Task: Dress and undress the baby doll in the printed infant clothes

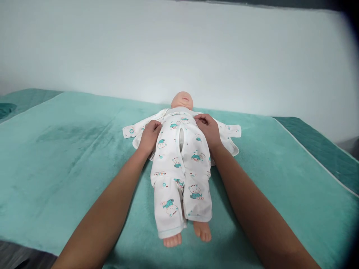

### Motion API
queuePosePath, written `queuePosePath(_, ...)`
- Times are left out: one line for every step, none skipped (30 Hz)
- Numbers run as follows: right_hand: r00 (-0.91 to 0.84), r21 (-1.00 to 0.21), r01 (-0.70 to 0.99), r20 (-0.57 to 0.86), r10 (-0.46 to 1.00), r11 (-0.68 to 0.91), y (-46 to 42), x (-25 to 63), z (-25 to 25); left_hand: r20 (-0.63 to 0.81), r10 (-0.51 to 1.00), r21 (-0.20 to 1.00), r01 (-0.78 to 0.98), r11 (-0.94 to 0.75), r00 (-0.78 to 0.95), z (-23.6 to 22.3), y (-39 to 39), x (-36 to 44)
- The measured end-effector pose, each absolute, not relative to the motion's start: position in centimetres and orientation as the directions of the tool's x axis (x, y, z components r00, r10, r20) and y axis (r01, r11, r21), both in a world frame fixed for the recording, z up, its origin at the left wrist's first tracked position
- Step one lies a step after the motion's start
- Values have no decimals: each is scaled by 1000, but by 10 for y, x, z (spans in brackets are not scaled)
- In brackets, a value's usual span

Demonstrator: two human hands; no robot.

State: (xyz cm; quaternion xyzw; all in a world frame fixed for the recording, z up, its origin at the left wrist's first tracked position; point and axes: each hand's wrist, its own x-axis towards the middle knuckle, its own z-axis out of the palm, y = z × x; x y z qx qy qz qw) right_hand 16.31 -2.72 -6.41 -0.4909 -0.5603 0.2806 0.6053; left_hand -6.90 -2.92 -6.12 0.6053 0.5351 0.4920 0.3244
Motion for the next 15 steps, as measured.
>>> queuePosePath(225, -910, 220, 399, 889, 352, -28, 162, -64, 242, 968, 911, 358, -204, -64, -59, -28, -68)
queuePosePath(243, -912, 230, 392, 887, 340, -30, 161, -64, 234, 970, 901, 390, -190, -68, -57, -26, -66)
queuePosePath(266, -915, 240, 384, 884, 325, -31, 160, -64, 227, 971, 890, 421, -177, -71, -55, -24, -65)
queuePosePath(292, -918, 250, 375, 880, 309, -33, 160, -64, 221, 973, 879, 448, -166, -73, -54, -22, -64)
queuePosePath(320, -920, 260, 368, 873, 292, -34, 159, -63, 216, 974, 870, 466, -158, -73, -53, -21, -64)
queuePosePath(349, -923, 270, 360, 865, 275, -36, 159, -63, 212, 975, 866, 476, -154, -70, -52, -20, -65)
queuePosePath(373, -925, 281, 352, 858, 257, -39, 159, -62, 207, 976, 865, 478, -153, -61, -52, -20, -66)
queuePosePath(390, -926, 297, 341, 855, 234, -42, 160, -62, 199, 979, 868, 472, -154, -46, -52, -21, -67)
queuePosePath(395, -925, 320, 327, 859, 205, -45, 162, -61, 182, 983, 876, 458, -152, -23, -52, -23, -70)
queuePosePath(387, -921, 350, 309, 869, 171, -49, 164, -60, 151, 988, 888, 438, -139, 8, -51, -26, -72)
queuePosePath(369, -911, 389, 291, 883, 138, -53, 166, -60, 106, 993, 902, 415, -116, 48, -50, -29, -76)
queuePosePath(345, -895, 433, 274, 898, 107, -58, 169, -59, 53, 994, 914, 396, -86, 95, -49, -33, -79)
queuePosePath(317, -877, 474, 257, 913, 83, -63, 172, -59, -3, 989, 922, 384, -55, 148, -48, -36, -82)
queuePosePath(285, -863, 501, 239, 928, 68, -69, 175, -59, -53, 978, 926, 377, -28, 202, -47, -39, -86)
queuePosePath(250, -858, 509, 215, 944, 61, -74, 178, -58, -93, 963, 929, 369, -7, 253, -45, -42, -89)
